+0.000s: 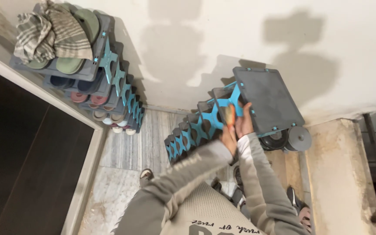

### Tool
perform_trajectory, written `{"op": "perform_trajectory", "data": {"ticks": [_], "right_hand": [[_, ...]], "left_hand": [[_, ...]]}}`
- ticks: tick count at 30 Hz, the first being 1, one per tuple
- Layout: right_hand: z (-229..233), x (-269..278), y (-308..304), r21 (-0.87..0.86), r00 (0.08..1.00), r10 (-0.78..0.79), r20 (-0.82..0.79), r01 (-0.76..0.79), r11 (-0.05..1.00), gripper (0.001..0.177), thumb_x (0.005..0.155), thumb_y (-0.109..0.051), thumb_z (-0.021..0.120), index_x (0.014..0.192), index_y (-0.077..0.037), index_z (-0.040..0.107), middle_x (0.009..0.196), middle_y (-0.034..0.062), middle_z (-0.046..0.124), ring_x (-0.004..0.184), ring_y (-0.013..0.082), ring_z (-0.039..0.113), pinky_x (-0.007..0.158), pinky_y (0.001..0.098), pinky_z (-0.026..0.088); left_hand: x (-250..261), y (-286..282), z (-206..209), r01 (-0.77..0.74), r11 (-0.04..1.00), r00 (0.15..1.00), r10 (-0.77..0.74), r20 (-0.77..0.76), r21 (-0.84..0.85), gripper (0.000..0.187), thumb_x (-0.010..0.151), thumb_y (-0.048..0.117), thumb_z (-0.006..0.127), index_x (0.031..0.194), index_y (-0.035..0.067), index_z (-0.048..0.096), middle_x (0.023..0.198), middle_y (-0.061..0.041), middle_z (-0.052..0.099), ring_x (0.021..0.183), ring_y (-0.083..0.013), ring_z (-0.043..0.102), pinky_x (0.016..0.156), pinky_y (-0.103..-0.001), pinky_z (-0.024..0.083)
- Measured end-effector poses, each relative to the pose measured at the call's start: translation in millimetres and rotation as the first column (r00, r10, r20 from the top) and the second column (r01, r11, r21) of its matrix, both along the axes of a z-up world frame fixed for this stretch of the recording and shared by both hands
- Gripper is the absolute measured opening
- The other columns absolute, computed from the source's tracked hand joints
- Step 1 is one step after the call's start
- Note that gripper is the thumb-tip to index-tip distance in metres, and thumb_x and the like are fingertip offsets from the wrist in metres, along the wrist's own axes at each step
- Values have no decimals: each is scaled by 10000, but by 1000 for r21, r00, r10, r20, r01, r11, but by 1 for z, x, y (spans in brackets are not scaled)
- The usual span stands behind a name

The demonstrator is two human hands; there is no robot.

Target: Assembling and cleaning a modular plastic shoe rack in a hallway.

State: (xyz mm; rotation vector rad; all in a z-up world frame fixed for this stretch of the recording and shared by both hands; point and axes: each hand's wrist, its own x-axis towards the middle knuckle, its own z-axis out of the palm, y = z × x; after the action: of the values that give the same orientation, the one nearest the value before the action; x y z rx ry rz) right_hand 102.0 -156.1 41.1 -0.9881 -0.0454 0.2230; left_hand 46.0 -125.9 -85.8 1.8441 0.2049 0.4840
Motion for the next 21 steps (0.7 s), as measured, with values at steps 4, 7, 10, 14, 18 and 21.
{"op": "perform_trajectory", "data": {"ticks": [4,7,10,14,18,21], "right_hand": [[-2,-3,-15,-46,992,-102,-69,98,994,780,999,-668,357,1495,-76,472,1403,84,586,1299,236,550,1121,431,423],[-14,0,-26,-43,999,-26,43,28,999,766,1029,-642,395,1500,-43,476,1489,70,580,1395,207,523,1203,363,388],[-24,10,-29,-44,999,-36,14,36,998,724,1038,-611,429,1526,-76,441,1430,84,573,1335,237,511,1164,405,397],[-19,-2,-27,-51,997,-81,-7,80,995,629,1056,-510,422,1502,-66,442,1453,56,566,1371,206,505,1187,391,368],[-34,5,-29,-121,987,-162,-23,158,980,541,1085,-417,417,1502,-77,467,1476,22,552,1387,161,472,1200,358,324],[-42,14,-33,-64,986,-166,35,167,984,546,1106,-420,427,1498,-42,467,1468,49,555,1389,188,482,1207,380,339]], "left_hand": [[12,22,42,300,954,869,-269,-415,10,450,1103,456,353,1303,83,506,882,-311,702,800,-538,670,714,-643,498],[41,26,57,201,979,902,-203,-381,-45,461,1135,479,337,1245,78,534,898,-291,709,831,-533,670,687,-640,531],[25,17,46,102,990,936,-130,-328,-100,445,1048,444,377,1310,97,470,860,-332,676,779,-583,630,656,-658,495],[26,33,38,177,984,959,-169,-228,13,440,1051,457,383,1254,76,471,864,-330,682,788,-557,668,691,-650,512],[76,61,18,168,983,890,-122,-439,68,389,1077,461,382,1172,107,513,906,-313,699,866,-572,648,736,-661,490],[31,34,-56,145,986,970,-126,-208,79,406,1082,451,373,1196,80,495,971,-356,671,916,-578,639,763,-646,496]]}}
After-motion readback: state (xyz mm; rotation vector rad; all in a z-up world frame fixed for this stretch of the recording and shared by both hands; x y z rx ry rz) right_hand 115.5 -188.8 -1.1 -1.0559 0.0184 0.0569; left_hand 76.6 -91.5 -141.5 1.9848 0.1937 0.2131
